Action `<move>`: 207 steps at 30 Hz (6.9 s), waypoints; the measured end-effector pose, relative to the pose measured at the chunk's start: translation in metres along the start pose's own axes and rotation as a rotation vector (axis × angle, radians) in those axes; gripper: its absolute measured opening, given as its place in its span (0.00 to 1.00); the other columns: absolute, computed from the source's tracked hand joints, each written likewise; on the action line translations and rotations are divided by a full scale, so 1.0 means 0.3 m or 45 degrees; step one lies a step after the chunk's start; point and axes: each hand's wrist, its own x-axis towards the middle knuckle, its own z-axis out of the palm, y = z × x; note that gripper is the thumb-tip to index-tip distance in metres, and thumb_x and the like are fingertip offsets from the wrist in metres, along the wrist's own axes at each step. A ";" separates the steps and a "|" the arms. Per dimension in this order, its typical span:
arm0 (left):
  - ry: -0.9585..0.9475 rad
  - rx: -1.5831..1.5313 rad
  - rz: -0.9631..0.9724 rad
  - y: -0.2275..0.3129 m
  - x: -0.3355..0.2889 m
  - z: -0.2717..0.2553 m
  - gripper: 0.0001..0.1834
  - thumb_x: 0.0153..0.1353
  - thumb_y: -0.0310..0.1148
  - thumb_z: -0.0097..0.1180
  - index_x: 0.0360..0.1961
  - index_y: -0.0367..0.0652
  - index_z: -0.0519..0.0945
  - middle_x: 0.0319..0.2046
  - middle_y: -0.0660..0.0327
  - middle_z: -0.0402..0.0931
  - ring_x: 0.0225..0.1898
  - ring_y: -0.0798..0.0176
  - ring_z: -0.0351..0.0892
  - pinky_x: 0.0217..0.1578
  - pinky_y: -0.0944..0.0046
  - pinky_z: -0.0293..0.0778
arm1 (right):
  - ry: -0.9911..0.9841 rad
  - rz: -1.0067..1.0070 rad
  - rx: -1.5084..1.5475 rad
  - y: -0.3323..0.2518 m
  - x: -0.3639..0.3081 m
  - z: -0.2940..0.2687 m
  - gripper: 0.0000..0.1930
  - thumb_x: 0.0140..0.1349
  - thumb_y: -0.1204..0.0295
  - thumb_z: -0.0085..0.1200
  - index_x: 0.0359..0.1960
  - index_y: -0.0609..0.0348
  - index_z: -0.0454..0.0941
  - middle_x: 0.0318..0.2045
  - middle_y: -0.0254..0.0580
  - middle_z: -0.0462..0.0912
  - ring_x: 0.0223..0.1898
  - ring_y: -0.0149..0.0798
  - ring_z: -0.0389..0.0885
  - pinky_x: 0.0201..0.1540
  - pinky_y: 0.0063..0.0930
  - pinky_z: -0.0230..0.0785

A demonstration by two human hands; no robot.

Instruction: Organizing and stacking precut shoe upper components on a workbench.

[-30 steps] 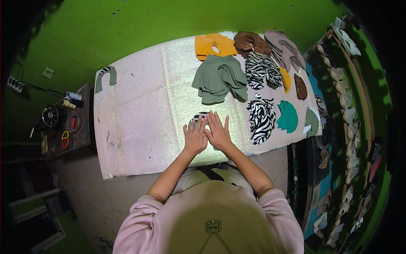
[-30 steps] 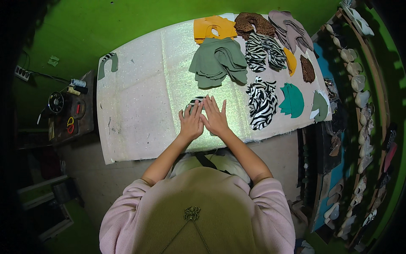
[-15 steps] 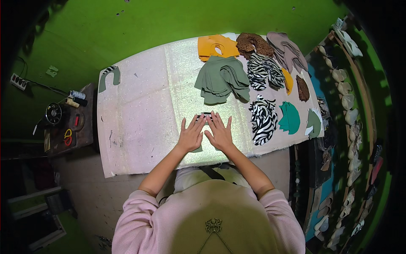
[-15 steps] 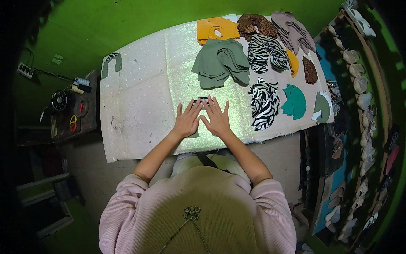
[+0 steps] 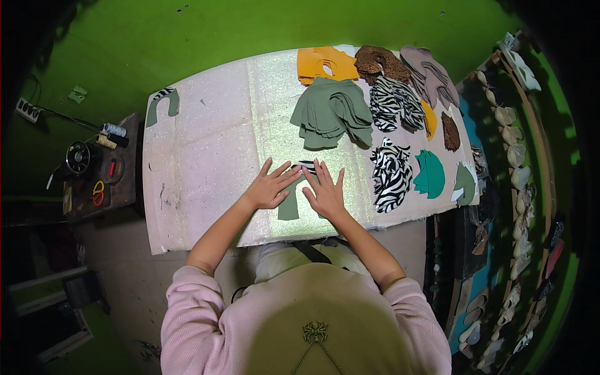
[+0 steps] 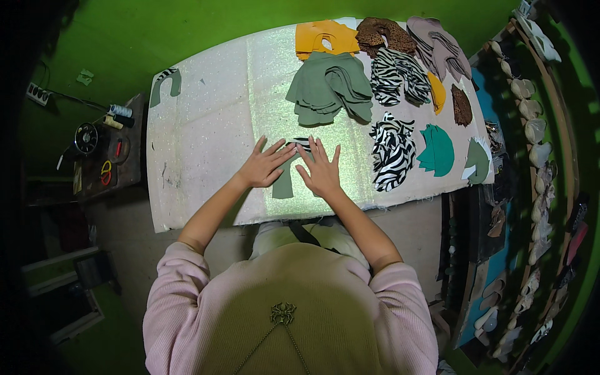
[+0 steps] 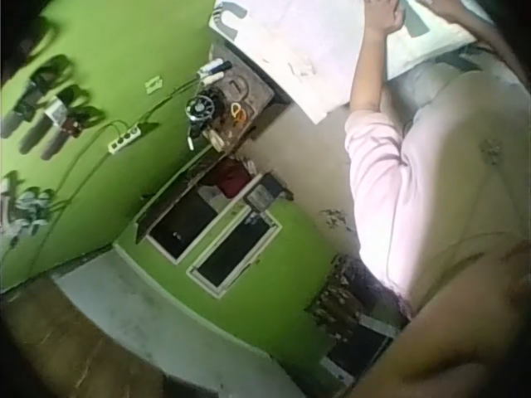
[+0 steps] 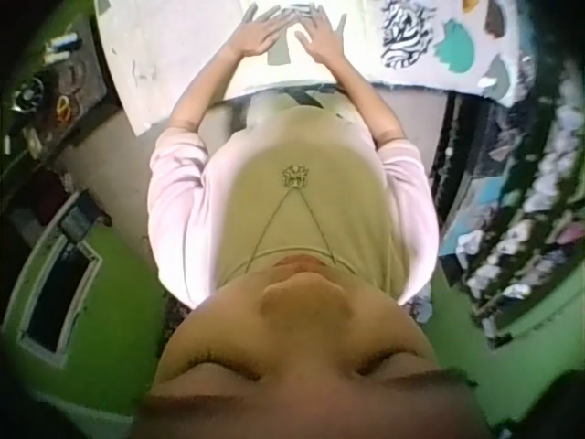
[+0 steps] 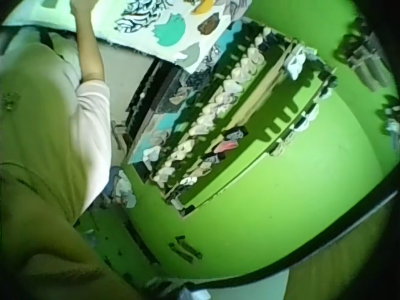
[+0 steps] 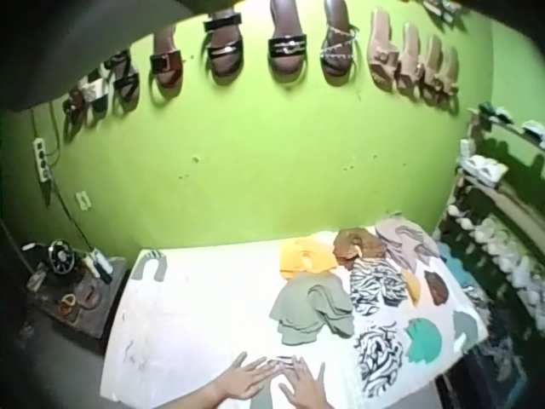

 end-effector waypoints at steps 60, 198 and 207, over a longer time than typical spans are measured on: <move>0.559 -0.288 -1.100 0.122 0.065 0.040 0.13 0.53 0.43 0.60 0.32 0.46 0.77 0.31 0.63 0.75 0.36 0.59 0.72 0.40 0.56 0.56 | 0.004 -0.020 -0.008 -0.011 0.003 -0.010 0.23 0.67 0.55 0.37 0.64 0.27 0.60 0.68 0.48 0.52 0.69 0.49 0.50 0.62 0.70 0.26; 0.914 -1.180 -1.227 -1.459 -0.679 -0.302 0.12 0.49 0.33 0.66 0.30 0.34 0.82 0.26 0.58 0.82 0.28 0.70 0.79 0.32 0.69 0.74 | -0.151 0.427 1.392 -0.940 1.402 0.373 0.13 0.58 0.75 0.55 0.45 0.59 0.71 0.29 0.33 0.73 0.24 0.25 0.72 0.23 0.20 0.66; 0.845 -1.325 -1.356 -1.664 -0.580 -0.322 0.13 0.51 0.30 0.66 0.33 0.31 0.80 0.28 0.59 0.80 0.28 0.70 0.78 0.31 0.72 0.74 | 0.052 0.412 1.248 -0.917 1.610 0.480 0.12 0.54 0.75 0.59 0.40 0.60 0.73 0.27 0.34 0.75 0.22 0.25 0.71 0.22 0.19 0.65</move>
